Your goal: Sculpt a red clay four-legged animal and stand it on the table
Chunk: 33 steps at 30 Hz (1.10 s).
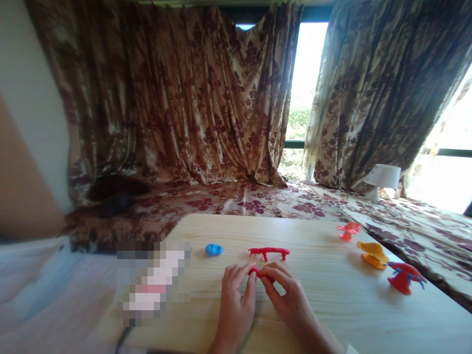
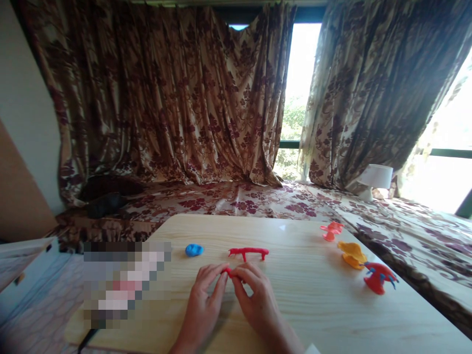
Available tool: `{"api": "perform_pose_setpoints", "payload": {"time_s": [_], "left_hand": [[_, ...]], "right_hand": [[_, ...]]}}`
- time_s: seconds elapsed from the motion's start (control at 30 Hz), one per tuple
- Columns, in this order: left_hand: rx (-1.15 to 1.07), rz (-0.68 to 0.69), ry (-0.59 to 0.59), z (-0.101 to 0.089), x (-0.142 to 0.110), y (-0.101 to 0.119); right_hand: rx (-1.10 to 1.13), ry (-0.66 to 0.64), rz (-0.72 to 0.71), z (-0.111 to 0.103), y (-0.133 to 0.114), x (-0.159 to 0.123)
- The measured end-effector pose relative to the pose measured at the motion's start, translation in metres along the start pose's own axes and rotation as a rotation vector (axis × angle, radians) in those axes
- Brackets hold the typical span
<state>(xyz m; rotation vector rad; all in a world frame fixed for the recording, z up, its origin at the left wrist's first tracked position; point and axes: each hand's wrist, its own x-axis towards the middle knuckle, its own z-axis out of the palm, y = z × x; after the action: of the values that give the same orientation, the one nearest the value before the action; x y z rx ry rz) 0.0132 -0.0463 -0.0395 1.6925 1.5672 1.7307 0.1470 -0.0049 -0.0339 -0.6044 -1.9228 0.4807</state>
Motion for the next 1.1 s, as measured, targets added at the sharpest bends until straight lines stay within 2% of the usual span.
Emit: {"api": "perform_pose_setpoints", "payload": {"time_s": [0.4,0.77,1.1], "left_hand": [[-0.015,-0.062,0.056,-0.0039,-0.0007,0.0047],[-0.006,0.071,-0.084,-0.0024,-0.0016,0.0018],[0.004,0.028,0.004,-0.0011,0.0,-0.0022]], "right_hand": [[-0.043,-0.011,0.012,0.0051,-0.0004,-0.0021],[-0.034,0.052,0.04,0.0003,0.0012,0.0001],[-0.002,0.016,0.012,-0.0009,-0.0071,0.0023]]}}
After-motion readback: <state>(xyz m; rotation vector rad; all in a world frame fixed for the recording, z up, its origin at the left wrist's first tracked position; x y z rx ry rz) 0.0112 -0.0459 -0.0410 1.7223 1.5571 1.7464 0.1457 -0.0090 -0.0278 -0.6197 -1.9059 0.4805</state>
